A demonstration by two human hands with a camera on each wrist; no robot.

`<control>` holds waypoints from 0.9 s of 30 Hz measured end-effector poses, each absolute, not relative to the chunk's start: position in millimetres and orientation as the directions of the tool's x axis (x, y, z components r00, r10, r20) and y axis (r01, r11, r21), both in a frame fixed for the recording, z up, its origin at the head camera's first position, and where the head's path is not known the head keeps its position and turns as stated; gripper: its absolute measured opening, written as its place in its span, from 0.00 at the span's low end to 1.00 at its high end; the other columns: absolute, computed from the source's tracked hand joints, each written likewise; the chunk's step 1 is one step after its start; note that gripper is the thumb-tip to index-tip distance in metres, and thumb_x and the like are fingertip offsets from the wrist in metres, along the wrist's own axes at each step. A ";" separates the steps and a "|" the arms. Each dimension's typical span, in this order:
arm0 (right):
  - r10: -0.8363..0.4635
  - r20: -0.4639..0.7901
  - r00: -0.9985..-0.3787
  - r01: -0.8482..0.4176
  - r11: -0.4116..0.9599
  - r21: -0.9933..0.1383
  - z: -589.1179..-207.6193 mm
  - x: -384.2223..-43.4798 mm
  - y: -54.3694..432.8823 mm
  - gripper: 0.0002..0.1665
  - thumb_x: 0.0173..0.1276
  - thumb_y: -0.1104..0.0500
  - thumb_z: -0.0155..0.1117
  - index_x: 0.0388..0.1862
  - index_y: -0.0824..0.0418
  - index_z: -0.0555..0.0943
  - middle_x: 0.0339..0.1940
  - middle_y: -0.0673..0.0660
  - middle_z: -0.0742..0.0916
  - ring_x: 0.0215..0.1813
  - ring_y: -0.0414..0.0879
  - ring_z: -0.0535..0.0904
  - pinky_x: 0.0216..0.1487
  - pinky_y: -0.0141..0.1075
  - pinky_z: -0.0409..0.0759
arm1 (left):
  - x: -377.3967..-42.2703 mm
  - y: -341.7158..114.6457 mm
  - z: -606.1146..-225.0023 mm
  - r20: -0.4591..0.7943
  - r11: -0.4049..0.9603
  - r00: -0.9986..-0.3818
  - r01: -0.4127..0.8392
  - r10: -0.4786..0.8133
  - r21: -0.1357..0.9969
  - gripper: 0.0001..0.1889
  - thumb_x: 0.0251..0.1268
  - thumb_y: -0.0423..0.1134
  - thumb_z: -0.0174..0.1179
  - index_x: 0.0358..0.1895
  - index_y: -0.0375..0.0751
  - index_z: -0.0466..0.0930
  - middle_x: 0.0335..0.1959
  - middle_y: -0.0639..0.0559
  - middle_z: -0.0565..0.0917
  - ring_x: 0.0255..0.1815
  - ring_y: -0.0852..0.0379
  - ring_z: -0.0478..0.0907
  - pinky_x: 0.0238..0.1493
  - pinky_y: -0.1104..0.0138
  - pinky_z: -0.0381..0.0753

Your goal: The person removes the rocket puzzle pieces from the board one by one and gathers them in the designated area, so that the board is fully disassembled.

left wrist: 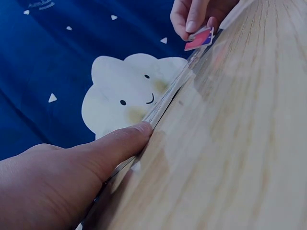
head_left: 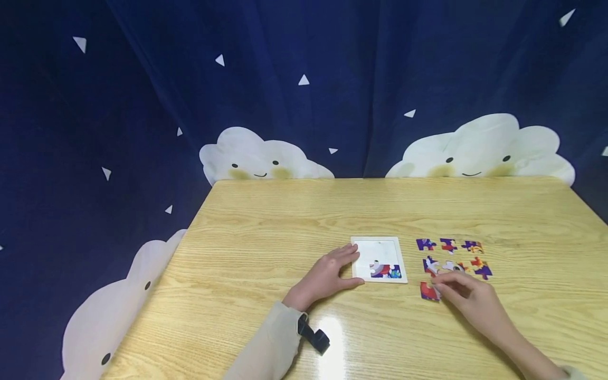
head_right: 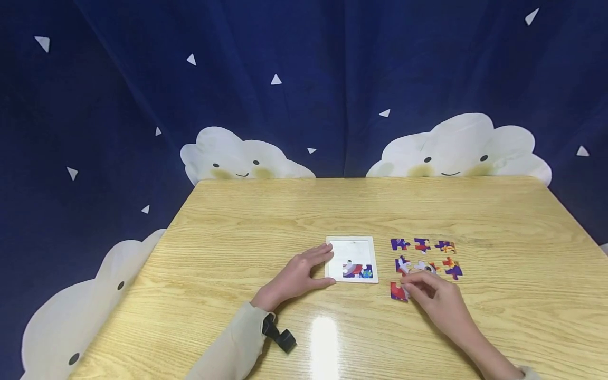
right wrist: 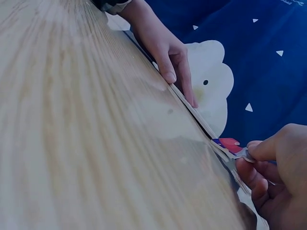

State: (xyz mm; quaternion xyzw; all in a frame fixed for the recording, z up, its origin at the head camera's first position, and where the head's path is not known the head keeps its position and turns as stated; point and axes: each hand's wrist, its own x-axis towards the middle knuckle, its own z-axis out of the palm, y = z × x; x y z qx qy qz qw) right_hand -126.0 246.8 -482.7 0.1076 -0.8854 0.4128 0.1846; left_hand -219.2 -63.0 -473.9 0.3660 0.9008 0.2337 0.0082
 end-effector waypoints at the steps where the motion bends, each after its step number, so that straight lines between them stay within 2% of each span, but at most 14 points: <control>1: -0.036 0.412 -0.910 -0.338 0.640 -0.690 -482.9 -125.8 248.5 0.14 0.57 0.71 0.71 0.37 0.53 0.86 0.39 0.37 0.88 0.45 0.14 0.76 0.43 0.10 0.75 | -219.2 -63.1 -473.9 0.154 0.623 -0.732 0.654 0.663 0.428 0.36 0.64 0.58 0.61 0.70 0.42 0.69 0.75 0.50 0.65 0.77 0.54 0.62 0.78 0.61 0.61; 6: -0.018 0.380 -0.925 -0.296 0.661 -0.690 -480.9 -124.1 255.9 0.10 0.60 0.67 0.70 0.37 0.53 0.86 0.39 0.32 0.87 0.44 0.12 0.74 0.43 0.09 0.73 | -219.0 -63.0 -474.0 0.150 0.623 -0.734 0.651 0.662 0.433 0.36 0.64 0.58 0.61 0.70 0.41 0.69 0.75 0.50 0.65 0.77 0.54 0.62 0.78 0.61 0.61; 13: -0.010 0.333 -0.943 -0.246 0.694 -0.677 -478.4 -121.6 260.0 0.05 0.64 0.63 0.69 0.37 0.54 0.86 0.39 0.48 0.90 0.44 0.10 0.73 0.42 0.09 0.74 | -219.5 -63.1 -474.7 0.158 0.619 -0.732 0.654 0.662 0.434 0.35 0.64 0.58 0.61 0.69 0.41 0.69 0.75 0.50 0.66 0.77 0.54 0.62 0.78 0.61 0.62; 16: -0.011 0.324 -0.946 -0.242 0.690 -0.682 -479.0 -121.5 260.4 0.06 0.64 0.63 0.69 0.37 0.52 0.86 0.39 0.44 0.89 0.43 0.12 0.74 0.41 0.10 0.75 | -219.7 -63.1 -475.2 0.159 0.617 -0.732 0.654 0.663 0.437 0.35 0.64 0.58 0.61 0.69 0.41 0.70 0.75 0.50 0.66 0.77 0.54 0.62 0.78 0.61 0.62; 21: -0.016 0.341 -0.940 -0.257 0.689 -0.678 -479.9 -122.9 261.3 0.09 0.61 0.64 0.70 0.37 0.51 0.86 0.37 0.29 0.85 0.39 0.17 0.76 0.38 0.13 0.75 | -219.5 -63.0 -474.8 0.158 0.618 -0.732 0.653 0.662 0.438 0.35 0.64 0.58 0.61 0.69 0.41 0.70 0.75 0.50 0.66 0.77 0.54 0.62 0.78 0.61 0.62; 27: -0.023 0.360 -0.933 -0.278 0.680 -0.679 -481.5 -125.1 263.2 0.11 0.60 0.66 0.70 0.38 0.51 0.86 0.36 0.30 0.85 0.32 0.25 0.76 0.31 0.18 0.74 | -219.2 -62.8 -474.1 0.158 0.618 -0.730 0.657 0.665 0.432 0.35 0.64 0.58 0.61 0.69 0.41 0.70 0.75 0.49 0.66 0.77 0.54 0.62 0.78 0.60 0.62</control>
